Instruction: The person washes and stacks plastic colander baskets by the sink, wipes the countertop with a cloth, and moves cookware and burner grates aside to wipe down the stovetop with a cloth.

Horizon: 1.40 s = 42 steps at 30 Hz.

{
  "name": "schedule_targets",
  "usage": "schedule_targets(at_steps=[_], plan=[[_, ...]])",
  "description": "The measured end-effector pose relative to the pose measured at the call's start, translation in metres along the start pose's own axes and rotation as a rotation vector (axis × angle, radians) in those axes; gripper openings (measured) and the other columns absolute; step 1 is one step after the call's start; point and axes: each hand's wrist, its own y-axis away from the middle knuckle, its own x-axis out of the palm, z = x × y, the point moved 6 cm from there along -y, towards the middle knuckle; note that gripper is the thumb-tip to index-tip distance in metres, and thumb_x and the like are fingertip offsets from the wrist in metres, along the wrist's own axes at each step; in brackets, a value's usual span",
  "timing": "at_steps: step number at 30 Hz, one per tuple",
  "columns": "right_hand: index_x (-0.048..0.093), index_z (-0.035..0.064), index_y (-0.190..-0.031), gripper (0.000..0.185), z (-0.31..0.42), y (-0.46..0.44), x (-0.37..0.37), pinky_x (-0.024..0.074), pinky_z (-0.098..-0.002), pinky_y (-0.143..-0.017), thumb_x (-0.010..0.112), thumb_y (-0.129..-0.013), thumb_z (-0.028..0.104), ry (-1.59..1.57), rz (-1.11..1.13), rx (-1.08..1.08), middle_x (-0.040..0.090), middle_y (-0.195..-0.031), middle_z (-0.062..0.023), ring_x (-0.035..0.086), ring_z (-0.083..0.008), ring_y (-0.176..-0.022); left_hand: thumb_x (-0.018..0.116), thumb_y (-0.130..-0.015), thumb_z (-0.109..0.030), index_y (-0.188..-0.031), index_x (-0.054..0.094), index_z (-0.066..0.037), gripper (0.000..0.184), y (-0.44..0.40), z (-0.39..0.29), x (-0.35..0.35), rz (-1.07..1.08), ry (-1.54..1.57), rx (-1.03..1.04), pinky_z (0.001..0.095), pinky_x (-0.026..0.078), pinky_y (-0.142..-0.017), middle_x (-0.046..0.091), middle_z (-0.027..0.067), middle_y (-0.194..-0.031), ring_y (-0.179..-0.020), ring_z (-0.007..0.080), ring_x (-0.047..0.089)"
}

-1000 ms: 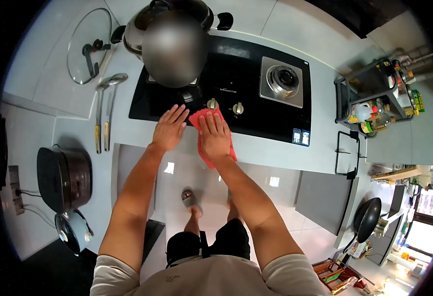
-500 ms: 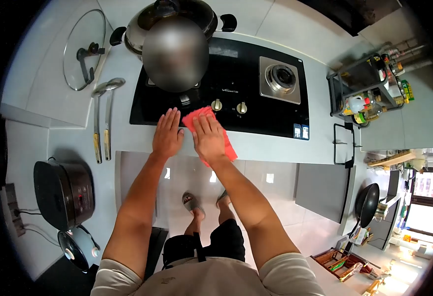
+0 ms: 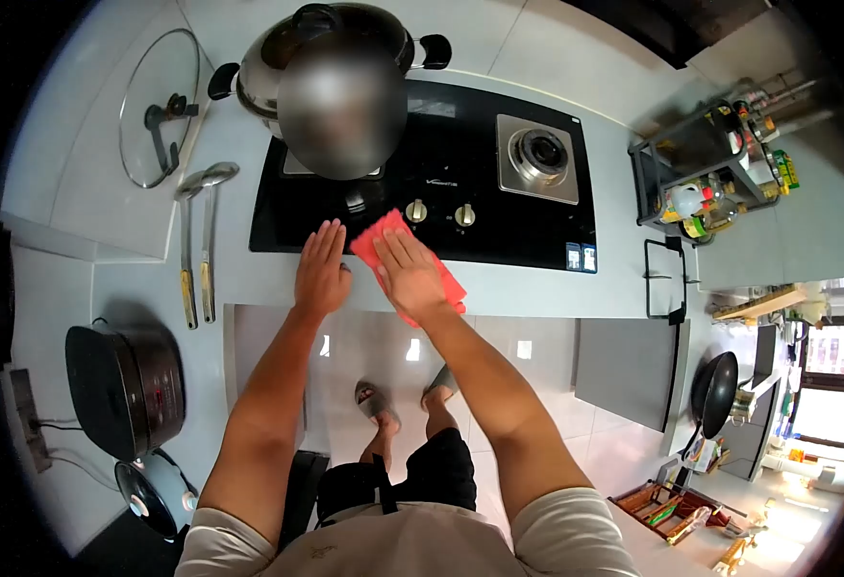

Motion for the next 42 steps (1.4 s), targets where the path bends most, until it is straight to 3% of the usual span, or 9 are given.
schedule_targets(at_steps=[7,11,18,22,26,33,42], plan=[[0.058,0.0025,-0.147,0.051,-0.031,0.028,-0.029,0.0374,-0.051,-0.12,0.062,-0.102,0.025,0.168,-0.119,0.315,0.056,-0.153,-0.0194,0.049,-0.0383,-0.144,0.057,-0.088,-0.008,-0.152,0.051,0.002,0.065,0.0,-0.003,0.0,0.011,-0.054,0.0,0.0481,0.028,-0.129,0.048,0.0157,-0.162,-0.154,0.0316,0.04],[0.061,0.0019,-0.143,0.05,-0.014,0.019,-0.013,0.0376,-0.0511,-0.118,0.065,-0.1,0.029,0.125,-0.091,0.133,0.059,-0.149,-0.0179,0.05,-0.0379,-0.143,0.057,-0.089,-0.009,-0.152,0.05,0.001,0.065,-0.001,-0.003,0.001,0.03,-0.058,0.002,0.0483,0.028,-0.129,0.048,0.0156,-0.163,-0.154,0.0318,0.039],[0.062,0.0007,-0.133,0.044,-0.045,0.029,-0.041,0.0394,-0.0502,-0.116,0.065,-0.1,0.03,0.129,-0.116,0.319,0.06,-0.147,-0.0203,0.052,-0.0387,-0.14,0.059,-0.09,-0.008,-0.152,0.051,0.001,0.064,-0.007,-0.005,0.02,-0.041,-0.048,-0.028,0.0517,0.028,-0.128,0.046,0.0161,-0.163,-0.155,0.0332,0.039],[0.061,-0.002,-0.132,0.04,-0.061,-0.003,-0.025,0.0394,-0.052,-0.118,0.063,-0.099,0.022,0.084,-0.152,0.316,0.058,-0.148,-0.0228,0.053,-0.042,-0.139,0.06,-0.092,-0.012,-0.151,0.051,0.002,0.061,-0.026,-0.041,0.03,-0.046,-0.04,-0.104,0.0525,0.027,-0.128,0.047,0.0167,-0.162,-0.154,0.0332,0.039],[0.062,-0.0021,-0.13,0.038,-0.048,0.028,-0.028,0.0421,-0.0528,-0.116,0.067,-0.096,0.015,0.065,-0.15,0.235,0.058,-0.147,-0.0239,0.053,-0.0425,-0.139,0.061,-0.092,-0.014,-0.152,0.051,0.0,0.063,-0.025,-0.04,0.03,-0.021,-0.068,-0.12,0.0524,0.025,-0.128,0.047,0.0167,-0.162,-0.154,0.0332,0.039],[0.057,-0.0034,-0.137,0.041,-0.064,-0.006,-0.027,0.0427,-0.0501,-0.115,0.063,-0.099,0.012,0.008,-0.149,0.327,0.064,-0.14,-0.0215,0.054,-0.0398,-0.137,0.061,-0.092,-0.015,-0.153,0.05,0.0,0.064,-0.025,-0.043,0.031,-0.035,-0.069,-0.11,0.0526,0.025,-0.128,0.045,0.0156,-0.165,-0.156,0.0324,0.037],[0.06,-0.0025,-0.137,0.043,-0.051,0.038,-0.041,0.0439,-0.0492,-0.115,0.064,-0.098,0.015,0.073,-0.135,0.213,0.066,-0.139,-0.0211,0.058,-0.0393,-0.134,0.06,-0.094,-0.016,-0.152,0.051,0.001,0.061,-0.026,-0.045,0.029,-0.017,-0.076,-0.127,0.0522,0.025,-0.128,0.047,0.0162,-0.163,-0.156,0.0318,0.038]])
